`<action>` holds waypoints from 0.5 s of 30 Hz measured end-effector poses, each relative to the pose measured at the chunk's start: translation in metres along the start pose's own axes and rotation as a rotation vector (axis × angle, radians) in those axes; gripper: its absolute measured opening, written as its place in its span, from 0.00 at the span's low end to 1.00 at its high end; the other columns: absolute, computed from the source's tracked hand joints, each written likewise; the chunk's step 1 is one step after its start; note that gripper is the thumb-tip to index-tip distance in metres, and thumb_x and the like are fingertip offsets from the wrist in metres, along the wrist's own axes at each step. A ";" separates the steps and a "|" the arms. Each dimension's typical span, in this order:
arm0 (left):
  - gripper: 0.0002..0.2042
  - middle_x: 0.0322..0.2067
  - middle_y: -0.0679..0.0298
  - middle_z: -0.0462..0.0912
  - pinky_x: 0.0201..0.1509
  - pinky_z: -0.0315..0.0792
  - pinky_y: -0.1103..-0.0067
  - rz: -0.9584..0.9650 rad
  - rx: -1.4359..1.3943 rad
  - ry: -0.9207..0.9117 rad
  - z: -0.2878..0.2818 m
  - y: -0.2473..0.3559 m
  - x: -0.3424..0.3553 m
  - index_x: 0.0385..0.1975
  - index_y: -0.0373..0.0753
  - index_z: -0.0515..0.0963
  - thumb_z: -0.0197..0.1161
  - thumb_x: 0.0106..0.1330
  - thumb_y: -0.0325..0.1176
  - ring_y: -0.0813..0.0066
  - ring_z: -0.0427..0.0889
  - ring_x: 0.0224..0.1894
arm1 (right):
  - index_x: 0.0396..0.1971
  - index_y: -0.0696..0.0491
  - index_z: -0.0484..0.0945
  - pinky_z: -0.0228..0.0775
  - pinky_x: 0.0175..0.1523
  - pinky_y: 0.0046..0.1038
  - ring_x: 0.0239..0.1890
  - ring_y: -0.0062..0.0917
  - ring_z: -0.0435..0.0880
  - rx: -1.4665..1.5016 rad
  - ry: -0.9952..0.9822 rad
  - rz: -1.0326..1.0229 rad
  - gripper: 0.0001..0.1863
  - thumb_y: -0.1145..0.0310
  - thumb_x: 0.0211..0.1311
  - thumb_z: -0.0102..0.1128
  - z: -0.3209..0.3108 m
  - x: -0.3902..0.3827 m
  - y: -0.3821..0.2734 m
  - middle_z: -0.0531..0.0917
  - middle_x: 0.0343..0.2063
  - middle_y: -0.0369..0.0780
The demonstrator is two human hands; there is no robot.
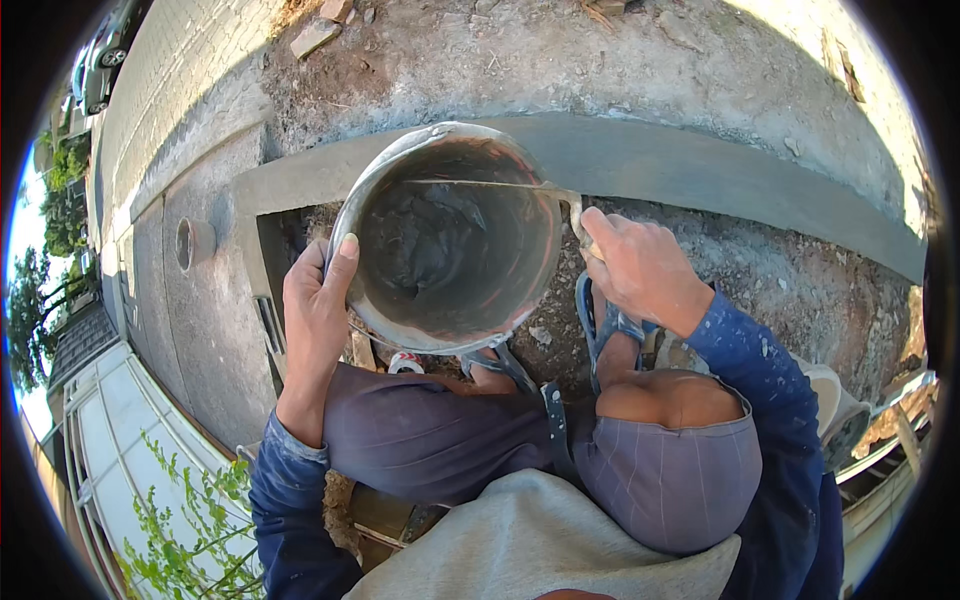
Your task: Applying and smoothing mortar onto a concrete curb using a trowel.
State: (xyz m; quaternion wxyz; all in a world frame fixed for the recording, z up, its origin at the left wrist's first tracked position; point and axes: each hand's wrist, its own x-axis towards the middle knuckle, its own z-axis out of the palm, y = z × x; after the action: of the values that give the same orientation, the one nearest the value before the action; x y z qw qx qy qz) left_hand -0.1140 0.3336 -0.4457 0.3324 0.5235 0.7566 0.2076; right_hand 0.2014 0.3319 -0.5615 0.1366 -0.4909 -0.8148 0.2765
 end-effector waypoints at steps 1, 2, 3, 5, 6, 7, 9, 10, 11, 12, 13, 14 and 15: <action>0.21 0.19 0.76 0.60 0.25 0.50 0.82 0.014 0.016 -0.005 -0.001 0.000 0.000 0.21 0.39 0.67 0.57 0.74 0.45 0.88 0.55 0.24 | 0.42 0.54 0.68 0.74 0.35 0.44 0.31 0.45 0.82 -0.001 -0.127 0.046 0.13 0.68 0.60 0.57 -0.003 0.008 -0.010 0.80 0.29 0.47; 0.21 0.19 0.76 0.60 0.25 0.51 0.82 0.033 0.027 -0.019 -0.001 0.000 0.001 0.21 0.39 0.67 0.57 0.74 0.45 0.87 0.55 0.24 | 0.44 0.55 0.67 0.74 0.38 0.45 0.33 0.47 0.82 -0.008 -0.254 0.101 0.15 0.68 0.59 0.58 -0.008 0.013 -0.018 0.80 0.31 0.48; 0.22 0.19 0.76 0.60 0.25 0.51 0.82 0.033 0.019 -0.020 0.000 -0.002 0.002 0.20 0.38 0.66 0.58 0.73 0.46 0.87 0.56 0.24 | 0.44 0.56 0.68 0.75 0.36 0.45 0.31 0.47 0.83 -0.046 -0.255 0.063 0.14 0.68 0.61 0.57 -0.011 0.019 -0.024 0.80 0.29 0.49; 0.21 0.19 0.76 0.60 0.25 0.51 0.82 0.075 0.023 -0.025 0.008 0.007 0.003 0.21 0.38 0.67 0.58 0.73 0.46 0.87 0.56 0.24 | 0.44 0.57 0.68 0.76 0.35 0.44 0.30 0.47 0.83 -0.028 -0.231 0.067 0.14 0.68 0.61 0.56 -0.007 0.021 -0.026 0.81 0.28 0.49; 0.21 0.19 0.75 0.60 0.25 0.52 0.82 0.109 0.031 -0.027 0.013 0.013 0.003 0.21 0.38 0.67 0.58 0.74 0.45 0.87 0.56 0.24 | 0.44 0.58 0.69 0.76 0.34 0.44 0.29 0.46 0.84 -0.004 -0.210 0.065 0.14 0.68 0.61 0.56 -0.002 0.022 -0.025 0.81 0.27 0.49; 0.21 0.19 0.76 0.61 0.25 0.52 0.82 0.099 0.021 -0.052 0.017 0.016 0.005 0.21 0.37 0.68 0.58 0.74 0.45 0.87 0.56 0.25 | 0.43 0.60 0.70 0.77 0.33 0.42 0.29 0.45 0.85 -0.014 -0.189 0.033 0.13 0.69 0.61 0.55 0.002 0.022 -0.022 0.82 0.26 0.49; 0.19 0.21 0.76 0.63 0.26 0.52 0.84 0.038 -0.023 -0.106 0.018 0.015 0.006 0.24 0.37 0.70 0.57 0.74 0.43 0.88 0.56 0.26 | 0.43 0.62 0.71 0.78 0.31 0.41 0.28 0.45 0.86 0.049 -0.244 -0.037 0.14 0.71 0.60 0.55 0.006 0.024 -0.024 0.82 0.24 0.49; 0.18 0.22 0.77 0.63 0.27 0.51 0.85 0.058 -0.101 -0.133 0.031 0.023 0.005 0.25 0.37 0.70 0.57 0.75 0.43 0.89 0.56 0.26 | 0.41 0.64 0.72 0.78 0.30 0.43 0.27 0.45 0.86 0.124 -0.296 -0.047 0.13 0.72 0.58 0.55 0.006 0.020 -0.022 0.83 0.23 0.51; 0.17 0.22 0.77 0.63 0.27 0.50 0.86 0.077 -0.028 -0.119 0.026 0.027 0.004 0.26 0.38 0.70 0.57 0.75 0.42 0.90 0.56 0.26 | 0.37 0.65 0.73 0.78 0.30 0.43 0.27 0.46 0.86 0.166 -0.230 -0.135 0.12 0.72 0.57 0.56 0.011 0.018 -0.025 0.83 0.23 0.52; 0.16 0.22 0.77 0.62 0.27 0.50 0.86 0.092 -0.042 -0.106 0.021 0.022 0.003 0.26 0.38 0.70 0.56 0.75 0.42 0.90 0.56 0.26 | 0.37 0.66 0.73 0.78 0.29 0.43 0.27 0.46 0.86 0.234 -0.230 -0.119 0.13 0.72 0.57 0.56 0.013 0.020 -0.028 0.82 0.21 0.53; 0.17 0.22 0.77 0.62 0.27 0.51 0.86 0.077 -0.075 -0.083 0.021 0.025 0.000 0.25 0.39 0.70 0.56 0.75 0.42 0.89 0.55 0.26 | 0.37 0.66 0.75 0.78 0.29 0.42 0.26 0.45 0.86 0.243 -0.239 -0.118 0.13 0.72 0.56 0.57 0.017 0.023 -0.029 0.83 0.22 0.52; 0.17 0.22 0.77 0.63 0.27 0.51 0.86 0.091 -0.045 -0.083 0.020 0.023 0.001 0.25 0.39 0.70 0.55 0.76 0.42 0.89 0.56 0.26 | 0.37 0.66 0.75 0.78 0.29 0.42 0.26 0.45 0.86 0.230 -0.222 -0.077 0.13 0.72 0.56 0.57 0.018 0.022 -0.027 0.83 0.22 0.52; 0.17 0.22 0.77 0.63 0.27 0.51 0.86 0.085 -0.039 -0.096 0.023 0.024 0.001 0.25 0.39 0.70 0.55 0.76 0.42 0.89 0.57 0.26 | 0.38 0.65 0.76 0.78 0.29 0.41 0.26 0.44 0.86 0.208 -0.192 -0.092 0.13 0.72 0.57 0.56 0.019 0.021 -0.024 0.83 0.22 0.51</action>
State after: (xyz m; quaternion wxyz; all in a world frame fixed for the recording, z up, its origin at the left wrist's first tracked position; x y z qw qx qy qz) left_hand -0.0820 0.3429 -0.4462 0.3691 0.5580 0.7127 0.2110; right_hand 0.1641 0.3352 -0.5641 0.1206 -0.4076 -0.8127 0.3986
